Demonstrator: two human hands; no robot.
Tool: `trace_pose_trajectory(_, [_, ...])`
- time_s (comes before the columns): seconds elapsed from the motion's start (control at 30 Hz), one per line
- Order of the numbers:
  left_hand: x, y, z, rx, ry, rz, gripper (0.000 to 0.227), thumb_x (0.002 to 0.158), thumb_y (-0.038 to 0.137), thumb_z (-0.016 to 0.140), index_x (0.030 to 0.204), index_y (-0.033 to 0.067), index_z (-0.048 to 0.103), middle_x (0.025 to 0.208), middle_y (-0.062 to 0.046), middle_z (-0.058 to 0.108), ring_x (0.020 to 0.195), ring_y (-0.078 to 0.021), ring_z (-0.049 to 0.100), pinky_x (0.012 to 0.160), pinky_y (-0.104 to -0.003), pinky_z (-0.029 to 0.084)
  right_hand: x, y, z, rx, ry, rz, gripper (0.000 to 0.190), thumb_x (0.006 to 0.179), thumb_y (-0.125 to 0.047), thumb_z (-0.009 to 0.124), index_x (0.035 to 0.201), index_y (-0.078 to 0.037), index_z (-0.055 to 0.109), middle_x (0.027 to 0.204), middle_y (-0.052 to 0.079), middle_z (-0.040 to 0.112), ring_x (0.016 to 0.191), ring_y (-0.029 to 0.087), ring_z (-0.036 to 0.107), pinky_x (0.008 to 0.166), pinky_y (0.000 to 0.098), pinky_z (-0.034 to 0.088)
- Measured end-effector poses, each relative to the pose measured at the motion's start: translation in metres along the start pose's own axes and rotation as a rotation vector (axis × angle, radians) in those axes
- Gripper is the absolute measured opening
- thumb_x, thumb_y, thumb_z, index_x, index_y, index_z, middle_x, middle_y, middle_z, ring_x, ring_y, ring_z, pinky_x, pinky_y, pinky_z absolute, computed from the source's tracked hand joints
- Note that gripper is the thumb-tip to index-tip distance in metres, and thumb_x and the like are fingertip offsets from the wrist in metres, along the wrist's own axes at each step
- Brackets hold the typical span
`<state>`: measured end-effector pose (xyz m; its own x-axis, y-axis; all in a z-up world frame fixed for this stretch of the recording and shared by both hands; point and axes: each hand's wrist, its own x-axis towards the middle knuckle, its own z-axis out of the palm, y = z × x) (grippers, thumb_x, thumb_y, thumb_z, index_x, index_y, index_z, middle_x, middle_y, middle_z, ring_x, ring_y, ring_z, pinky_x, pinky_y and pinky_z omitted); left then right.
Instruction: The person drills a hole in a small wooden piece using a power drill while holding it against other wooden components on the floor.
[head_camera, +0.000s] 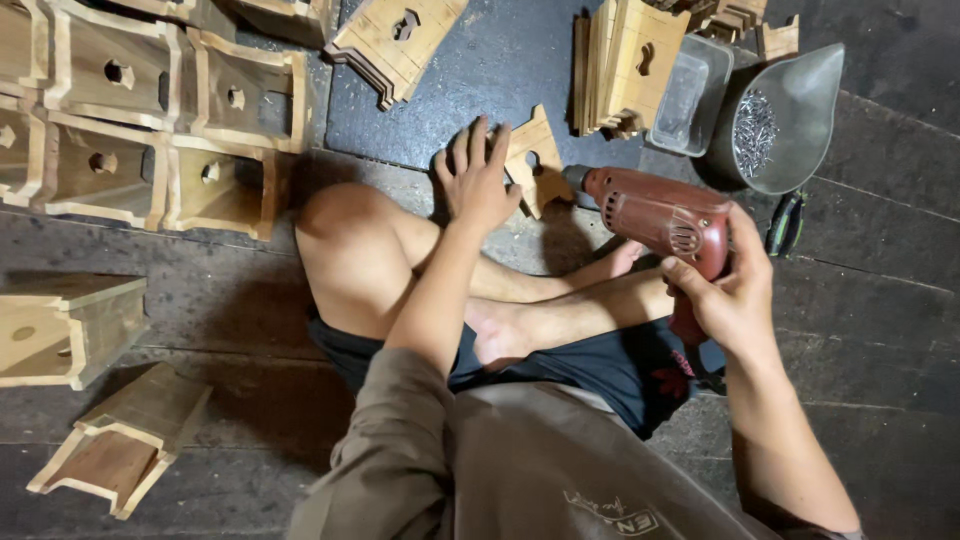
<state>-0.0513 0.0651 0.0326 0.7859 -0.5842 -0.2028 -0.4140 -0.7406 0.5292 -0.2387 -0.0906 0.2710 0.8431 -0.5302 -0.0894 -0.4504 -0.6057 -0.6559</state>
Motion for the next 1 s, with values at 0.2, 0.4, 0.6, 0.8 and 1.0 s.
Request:
trace_pose_trajectory(0.2, [-0.004, 0.03, -0.014, 0.07, -0.126, -0.206, 0.079, 0.098, 0.055, 0.056, 0.165, 0.0326, 0.021, 0.175, 0.0, 0.01, 0.16, -0.0265, 0.0, 0.109, -0.087, -0.005, 0.008, 0.007, 0.019, 0.031, 0.014, -0.001, 0.076, 0.078, -0.004, 0.084, 0.148, -0.003, 0.055, 0.126, 0.03, 0.062, 0.116, 0.045, 0.063, 0.099, 0.055, 0.046])
trace_pose_trajectory(0.4, [-0.004, 0.028, -0.009, 0.005, -0.165, -0.193, 0.096, 0.095, 0.063, 0.06, 0.168, 0.0278, 0.008, 0.176, -0.007, -0.004, 0.16, -0.0296, -0.012, 0.111, -0.084, -0.011, 0.007, 0.029, 0.028, 0.059, -0.002, 0.028, 0.077, 0.078, -0.004, 0.084, 0.148, -0.004, 0.054, 0.126, 0.028, 0.062, 0.116, 0.042, 0.064, 0.099, 0.0524, 0.047])
trace_pose_trajectory(0.6, [0.002, 0.03, -0.009, 0.064, -0.24, -0.22, 0.105, 0.096, 0.072, 0.058, 0.167, 0.0274, -0.004, 0.173, -0.007, -0.014, 0.159, -0.0311, -0.016, 0.109, -0.084, -0.009, 0.005, 0.023, 0.024, 0.072, -0.093, -0.081, 0.071, 0.088, -0.01, 0.077, 0.149, 0.005, 0.044, 0.145, 0.019, 0.051, 0.134, 0.028, 0.05, 0.115, 0.0378, 0.038])
trace_pose_trajectory(0.8, [0.001, 0.033, -0.013, 0.07, -0.248, -0.226, 0.106, 0.095, 0.072, 0.058, 0.167, 0.0264, -0.005, 0.173, -0.008, -0.014, 0.158, -0.0318, -0.016, 0.11, -0.083, -0.01, 0.015, 0.004, 0.017, -0.135, -0.22, 0.1, 0.084, 0.085, -0.017, 0.075, 0.157, -0.008, 0.034, 0.138, 0.012, 0.061, 0.112, 0.027, 0.063, 0.098, 0.0377, 0.045])
trace_pose_trajectory(1.0, [0.0, 0.04, -0.035, 0.059, -0.367, -0.246, 0.115, 0.092, 0.05, 0.072, 0.166, 0.0234, -0.012, 0.171, -0.01, -0.024, 0.156, -0.0331, -0.024, 0.11, -0.083, -0.011, 0.031, -0.045, 0.022, -0.303, -0.365, 0.181, 0.081, 0.082, -0.015, 0.069, 0.153, -0.021, 0.031, 0.127, 0.016, 0.067, 0.11, 0.049, 0.065, 0.084, 0.0487, 0.048])
